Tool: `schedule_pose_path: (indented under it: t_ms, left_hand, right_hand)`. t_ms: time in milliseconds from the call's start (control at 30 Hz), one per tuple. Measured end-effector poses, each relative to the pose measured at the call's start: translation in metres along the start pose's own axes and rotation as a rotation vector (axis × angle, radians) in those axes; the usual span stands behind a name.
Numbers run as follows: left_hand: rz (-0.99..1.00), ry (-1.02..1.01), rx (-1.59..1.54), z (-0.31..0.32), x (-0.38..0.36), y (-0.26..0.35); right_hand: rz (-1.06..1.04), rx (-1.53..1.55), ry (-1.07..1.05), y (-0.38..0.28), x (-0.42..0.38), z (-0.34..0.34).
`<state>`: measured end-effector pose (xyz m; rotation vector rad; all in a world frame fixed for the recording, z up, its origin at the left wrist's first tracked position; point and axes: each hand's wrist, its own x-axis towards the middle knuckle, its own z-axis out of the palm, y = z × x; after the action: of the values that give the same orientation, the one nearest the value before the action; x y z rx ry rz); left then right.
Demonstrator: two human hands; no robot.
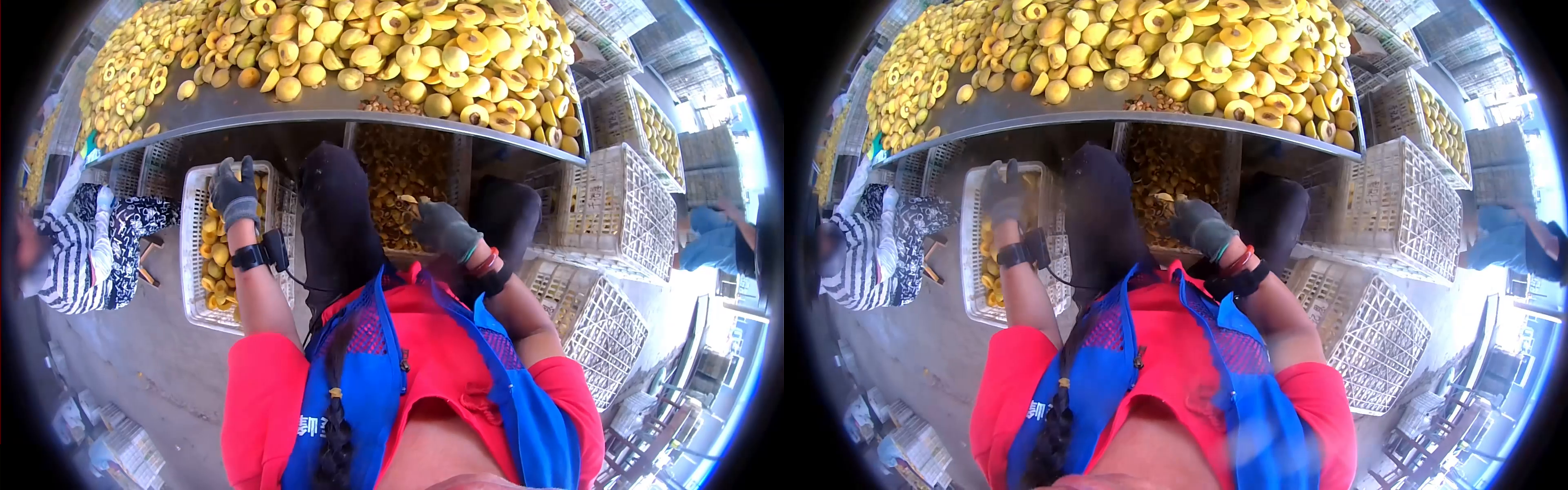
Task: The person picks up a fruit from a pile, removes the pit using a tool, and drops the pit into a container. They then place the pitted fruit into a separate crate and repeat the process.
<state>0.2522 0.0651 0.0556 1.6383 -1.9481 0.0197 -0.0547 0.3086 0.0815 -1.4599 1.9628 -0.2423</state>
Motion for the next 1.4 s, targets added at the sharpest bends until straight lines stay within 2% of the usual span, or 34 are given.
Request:
schedule_pose_path:
  t_ms: [33,67,133,200,267,367,400,467,567,667,700,733,800,900,1000,1033,1267,1400]
  left_hand:
    - [-0.023,0.028,0.071,0.002,0.006,0.001]
    - [0.058,0.002,-0.038,0.011,0.015,0.008]
    - [0.214,-0.054,-0.261,0.036,0.044,0.049]
    - [0.312,-0.151,-0.296,0.068,0.07,0.098]
    - [0.379,-0.442,-0.18,0.112,0.097,0.136]
    - [0.386,-0.692,0.05,0.152,0.12,0.183]
    - [0.405,-0.781,0.135,0.164,0.123,0.191]
    - [0.398,-0.736,0.216,0.174,0.12,0.2]
    - [0.322,-0.751,0.205,0.177,0.121,0.202]
    - [0.086,-0.819,-0.311,0.163,0.119,0.186]
    - [0.023,-0.909,-0.628,0.175,0.119,0.172]
    - [0.101,-0.948,-0.799,0.131,0.112,0.183]
    - [-0.121,-1.117,-1.219,0.085,0.089,0.185]
    - [-0.194,-1.245,-1.609,0.043,0.054,0.191]
    - [-0.327,-1.058,-1.725,0.014,0.013,0.21]
    - [-0.299,-1.042,-1.807,0.017,0.005,0.211]
    - [-0.06,-0.79,-1.652,-0.001,-0.027,0.224]
    - [0.152,-0.522,-1.54,0.0,-0.042,0.235]
  right_hand:
    - [0.0,-0.036,0.005,0.006,0.007,0.005]
    - [0.0,-0.075,0.009,0.013,0.014,0.009]
    - [-0.013,0.014,0.114,0.013,0.02,0.009]
    - [-0.045,0.109,0.28,0.011,0.025,0.01]
    - [-0.094,0.214,0.498,0.012,0.03,0.016]
    - [-0.091,0.225,0.572,0.02,0.039,0.026]
    - [-0.053,0.184,0.432,0.031,0.045,0.033]
    - [0.019,0.109,0.156,0.053,0.062,0.047]
    - [0.006,0.186,0.257,0.05,0.058,0.045]
    - [-0.064,0.368,0.35,0.026,0.051,0.016]
    - [-0.103,0.385,0.376,0.014,0.048,0.002]
    - [-0.128,0.405,0.392,0.006,0.047,-0.008]
    - [-0.174,0.443,0.426,-0.006,0.046,-0.026]
    - [-0.258,0.475,0.499,-0.033,0.041,-0.05]
    - [-0.312,0.482,0.537,-0.046,0.039,-0.062]
    - [-0.297,0.467,0.535,-0.049,0.038,-0.062]
    - [-0.265,0.438,0.625,-0.052,0.022,-0.054]
    - [-0.28,0.544,0.625,-0.054,0.018,-0.049]
